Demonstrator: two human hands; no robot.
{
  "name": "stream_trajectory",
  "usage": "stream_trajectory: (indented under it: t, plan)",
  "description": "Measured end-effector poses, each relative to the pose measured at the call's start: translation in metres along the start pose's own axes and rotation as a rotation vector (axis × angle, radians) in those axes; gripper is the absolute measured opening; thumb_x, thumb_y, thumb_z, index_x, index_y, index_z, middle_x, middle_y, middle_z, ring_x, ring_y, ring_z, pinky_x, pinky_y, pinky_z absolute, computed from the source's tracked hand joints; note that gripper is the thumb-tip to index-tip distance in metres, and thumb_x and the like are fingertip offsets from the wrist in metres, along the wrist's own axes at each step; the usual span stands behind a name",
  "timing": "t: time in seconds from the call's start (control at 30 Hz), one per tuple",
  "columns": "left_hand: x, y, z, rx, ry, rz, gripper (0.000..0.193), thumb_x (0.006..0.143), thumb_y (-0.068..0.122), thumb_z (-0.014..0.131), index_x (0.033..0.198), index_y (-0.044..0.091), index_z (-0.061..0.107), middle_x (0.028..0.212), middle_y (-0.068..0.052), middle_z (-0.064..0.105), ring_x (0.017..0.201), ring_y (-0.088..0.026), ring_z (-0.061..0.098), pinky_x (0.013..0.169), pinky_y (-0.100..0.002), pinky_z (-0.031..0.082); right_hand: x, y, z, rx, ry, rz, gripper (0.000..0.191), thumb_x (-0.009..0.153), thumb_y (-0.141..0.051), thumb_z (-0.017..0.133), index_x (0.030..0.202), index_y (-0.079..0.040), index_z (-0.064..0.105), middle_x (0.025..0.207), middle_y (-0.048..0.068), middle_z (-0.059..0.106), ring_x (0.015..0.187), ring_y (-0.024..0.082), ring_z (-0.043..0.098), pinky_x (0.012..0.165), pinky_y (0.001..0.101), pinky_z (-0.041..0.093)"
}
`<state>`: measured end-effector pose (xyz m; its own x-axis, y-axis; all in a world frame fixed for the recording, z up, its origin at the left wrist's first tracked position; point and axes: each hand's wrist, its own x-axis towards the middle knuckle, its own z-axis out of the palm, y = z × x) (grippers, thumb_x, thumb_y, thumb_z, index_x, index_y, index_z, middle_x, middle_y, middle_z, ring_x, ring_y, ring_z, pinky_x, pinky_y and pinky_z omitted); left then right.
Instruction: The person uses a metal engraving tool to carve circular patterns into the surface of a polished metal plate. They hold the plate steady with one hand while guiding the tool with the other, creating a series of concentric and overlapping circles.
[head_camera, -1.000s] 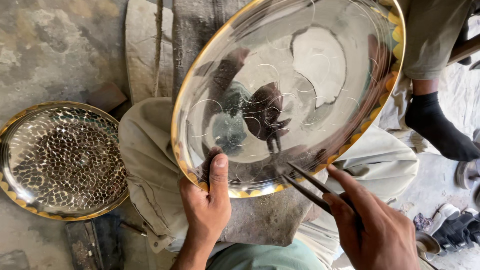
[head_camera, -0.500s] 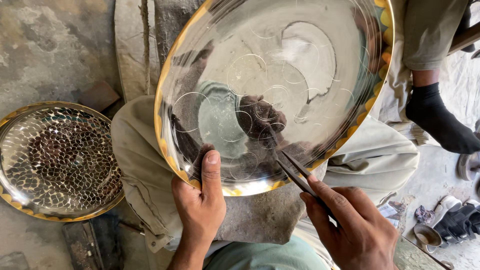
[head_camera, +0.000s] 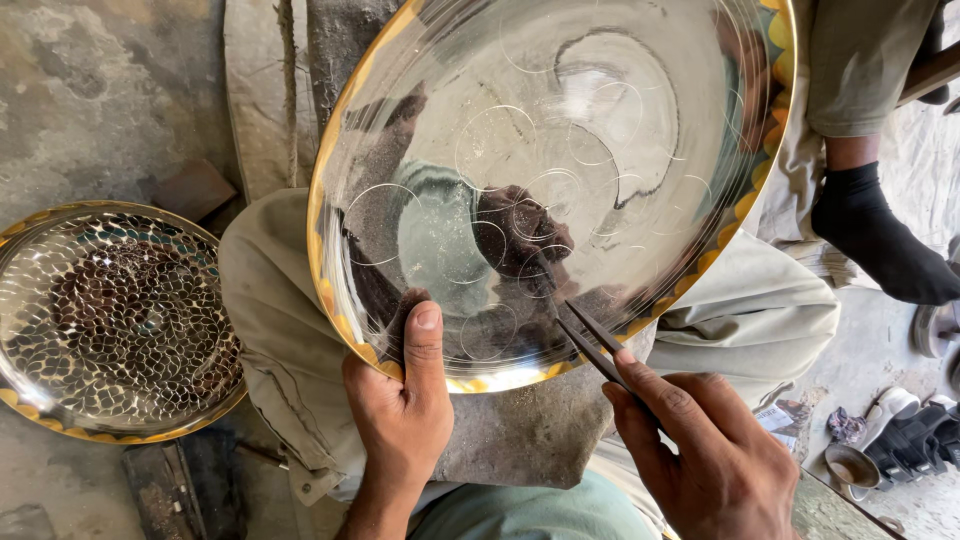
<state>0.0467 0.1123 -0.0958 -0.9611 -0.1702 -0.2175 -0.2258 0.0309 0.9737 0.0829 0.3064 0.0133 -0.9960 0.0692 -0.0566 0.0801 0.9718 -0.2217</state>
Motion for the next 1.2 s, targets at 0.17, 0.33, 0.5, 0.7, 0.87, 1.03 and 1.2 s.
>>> stream_trajectory:
  t: [0.17,0.33,0.5,0.7,0.87,1.03,1.2]
  plan:
    - [0.002,0.002,0.000,-0.012,-0.015,-0.036,0.032,0.108,0.022,0.059,0.088,-0.003,0.066,0.063,0.004,0.049,0.057,-0.006,0.044,0.051,-0.027,0.034,0.012,-0.003,-0.011,-0.109,-0.189,-0.005,0.045,0.085,-0.026,0.079,0.129,-0.015,0.070,0.072,0.000,0.064,0.052,0.011,0.065,0.048,0.0314,0.055]
    - [0.002,0.005,0.001,-0.014,-0.001,-0.017,0.029,0.108,0.020,0.060,0.096,-0.005,0.068,0.074,-0.003,0.062,0.067,-0.010,0.056,0.059,-0.029,0.046,0.018,-0.018,-0.006,-0.318,-0.468,-0.038,0.045,0.097,-0.019,0.060,0.140,-0.006,0.061,0.083,0.003,0.061,0.050,0.013,0.062,0.042,0.0282,0.056]
    - [0.003,0.007,0.006,-0.020,0.049,0.103,0.027,0.107,0.020,0.061,0.103,-0.006,0.067,0.088,-0.008,0.071,0.078,-0.016,0.069,0.070,-0.030,0.055,0.007,-0.021,-0.010,-0.484,-0.381,-0.430,0.051,0.094,-0.009,0.062,0.144,-0.002,0.065,0.082,0.002,0.055,0.063,0.013,0.059,0.061,0.0321,0.059]
    - [0.001,0.009,0.008,0.052,0.053,0.049,0.027,0.103,0.021,0.063,0.102,-0.005,0.071,0.083,-0.010,0.076,0.072,-0.020,0.076,0.064,-0.032,0.057,0.044,0.024,-0.042,-0.410,-0.443,-0.905,0.047,0.085,-0.019,0.062,0.129,-0.001,0.066,0.086,0.001,0.054,0.084,0.018,0.066,0.073,0.0318,0.058]
    - [-0.002,0.010,0.009,0.047,0.015,0.041,0.029,0.105,0.022,0.061,0.104,-0.005,0.072,0.082,-0.012,0.075,0.071,-0.021,0.077,0.061,-0.033,0.057,0.086,0.048,-0.053,-0.480,-0.687,-1.217,0.036,0.092,-0.021,0.065,0.120,0.001,0.067,0.090,0.006,0.059,0.079,0.023,0.064,0.067,0.0388,0.055]
    - [0.000,0.014,0.011,-0.053,-0.010,0.003,0.028,0.105,0.023,0.059,0.103,-0.004,0.066,0.078,-0.011,0.072,0.065,-0.020,0.072,0.058,-0.033,0.054,0.110,0.045,-0.050,-0.674,-0.848,-1.480,0.031,0.090,-0.022,0.067,0.103,0.006,0.067,0.100,0.008,0.062,0.088,0.026,0.068,0.078,0.0422,0.059]
    - [0.004,0.016,0.014,-0.087,-0.049,-0.034,0.025,0.106,0.023,0.058,0.098,0.000,0.065,0.072,-0.010,0.066,0.058,-0.020,0.064,0.055,-0.034,0.051,0.120,0.038,-0.045,-0.701,-0.894,-1.565,0.015,0.094,-0.007,0.072,0.091,0.007,0.066,0.099,0.007,0.060,0.082,0.024,0.063,0.072,0.0423,0.057]
